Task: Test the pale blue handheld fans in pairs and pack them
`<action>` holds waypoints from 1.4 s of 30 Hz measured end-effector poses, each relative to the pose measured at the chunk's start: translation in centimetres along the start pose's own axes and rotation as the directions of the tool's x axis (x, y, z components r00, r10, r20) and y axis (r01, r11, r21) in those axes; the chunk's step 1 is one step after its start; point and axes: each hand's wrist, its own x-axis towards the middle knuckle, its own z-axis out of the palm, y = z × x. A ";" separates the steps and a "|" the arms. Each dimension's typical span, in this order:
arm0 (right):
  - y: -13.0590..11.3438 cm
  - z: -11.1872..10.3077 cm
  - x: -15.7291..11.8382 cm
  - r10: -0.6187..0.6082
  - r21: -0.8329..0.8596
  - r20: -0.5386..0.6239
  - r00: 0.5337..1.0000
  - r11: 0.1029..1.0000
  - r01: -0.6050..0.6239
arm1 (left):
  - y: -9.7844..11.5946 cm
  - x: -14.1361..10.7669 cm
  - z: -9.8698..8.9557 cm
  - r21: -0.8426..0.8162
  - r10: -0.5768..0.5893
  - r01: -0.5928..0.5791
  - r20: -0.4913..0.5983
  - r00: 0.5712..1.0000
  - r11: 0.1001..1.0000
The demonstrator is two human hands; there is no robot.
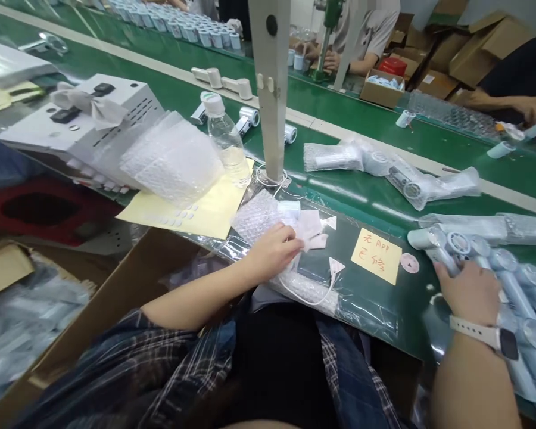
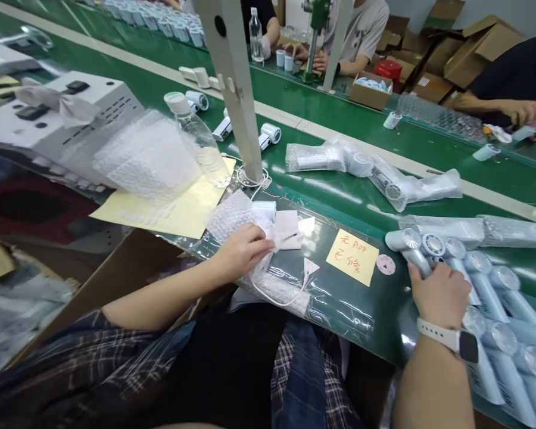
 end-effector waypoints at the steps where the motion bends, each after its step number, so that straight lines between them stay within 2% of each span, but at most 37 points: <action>1: 0.4 0.5 -0.8 0.013 0.002 0.035 0.999 1.000 -0.013 | 0.4 0.1 0.2 0.058 0.019 -0.021 0.042 0.999 0.998; 4: 0.2 1.5 -2.5 0.091 0.029 0.212 0.973 0.995 -0.099 | 1.6 0.1 0.4 0.132 0.084 -0.109 0.184 0.979 0.985; 7: -2.7 1.1 -4.3 0.092 0.077 0.344 0.935 0.989 -0.126 | 2.5 0.0 0.1 0.103 0.086 -0.116 0.258 0.962 0.988; 9: -6.3 0.3 -6.1 -0.001 0.236 0.385 0.923 0.967 -0.097 | 2.5 0.2 -0.2 0.019 0.003 -0.009 0.284 0.959 1.000; 11: -10.6 -0.4 -8.4 -0.138 0.473 0.325 0.935 0.880 -0.034 | 2.0 0.7 -0.4 -0.152 -0.126 0.173 0.276 0.953 0.973; 13: -14.8 -0.5 -10.2 -0.276 0.618 0.187 0.943 0.779 0.106 | 1.1 1.1 -0.6 -0.402 -0.221 0.305 0.242 0.945 0.863; 16: -19.0 0.6 -11.4 -0.454 0.655 0.083 0.887 0.696 0.295 | -0.7 1.6 -0.6 -0.735 -0.274 0.347 0.224 0.935 0.582; 17: -19.7 1.2 -11.3 -0.482 0.641 0.082 0.872 0.696 0.324 | -1.3 1.7 -0.6 -0.802 -0.315 0.368 0.237 0.919 0.471; 19: -20.3 2.3 -11.0 -0.500 0.594 0.097 0.860 0.722 0.353 | -2.4 1.6 -0.6 -0.866 -0.428 0.417 0.278 0.860 0.276; 20: -20.3 2.6 -10.8 -0.508 0.571 0.103 0.855 0.734 0.368 | -2.8 1.5 -0.6 -0.874 -0.477 0.434 0.291 0.829 0.221; 21: -20.2 2.9 -10.6 -0.524 0.550 0.103 0.845 0.738 0.390 | -3.2 1.3 -0.8 -0.871 -0.507 0.442 0.287 0.813 0.215; 22: -20.1 3.0 -10.4 -0.546 0.531 0.093 0.833 0.735 0.422 | -3.4 1.2 -1.0 -0.857 -0.517 0.443 0.262 0.815 0.264; 23: -20.0 2.9 -10.2 -0.573 0.512 0.073 0.817 0.724 0.462 | -3.5 1.0 -1.4 -0.825 -0.509 0.437 0.219 0.833 0.360; 25: -20.1 2.4 -9.8 -0.627 0.449 0.015 0.779 0.700 0.555 | -3.2 0.8 -2.5 -0.684 -0.458 0.398 0.104 0.883 0.611; 27: -20.4 1.4 -9.4 -0.678 0.337 -0.040 0.734 0.683 0.648 | -2.3 0.8 -3.9 -0.441 -0.347 0.317 0.013 0.938 0.840; 29: -20.9 -0.1 -8.9 -0.720 0.206 -0.071 0.691 0.667 0.716 | -1.1 1.0 -5.4 -0.143 -0.179 0.176 -0.004 0.984 0.974; 30: -21.2 -0.9 -8.6 -0.737 0.151 -0.077 0.671 0.657 0.739 | -0.5 1.1 -6.1 0.007 -0.080 0.080 0.016 0.997 0.997; 32: -21.6 -2.4 -8.0 -0.766 0.084 -0.070 0.638 0.633 0.769 | 0.4 1.2 -7.6 0.247 0.101 -0.119 0.085 0.991 0.962; 34: -21.8 -3.6 -7.5 -0.767 0.062 -0.078 0.637 0.634 0.771 | 0.8 1.3 -8.8 0.358 0.215 -0.252 0.140 0.967 0.899; 38: -22.3 -4.5 -7.4 -0.698 0.065 -0.124 0.705 0.704 0.708 | 0.4 1.8 -10.1 0.372 0.247 -0.280 0.134 0.960 0.885; 42: -23.0 -4.4 -7.7 -0.690 0.080 -0.090 0.718 0.714 0.696 | -0.2 2.6 -10.2 0.358 0.275 -0.306 0.138 0.952 0.882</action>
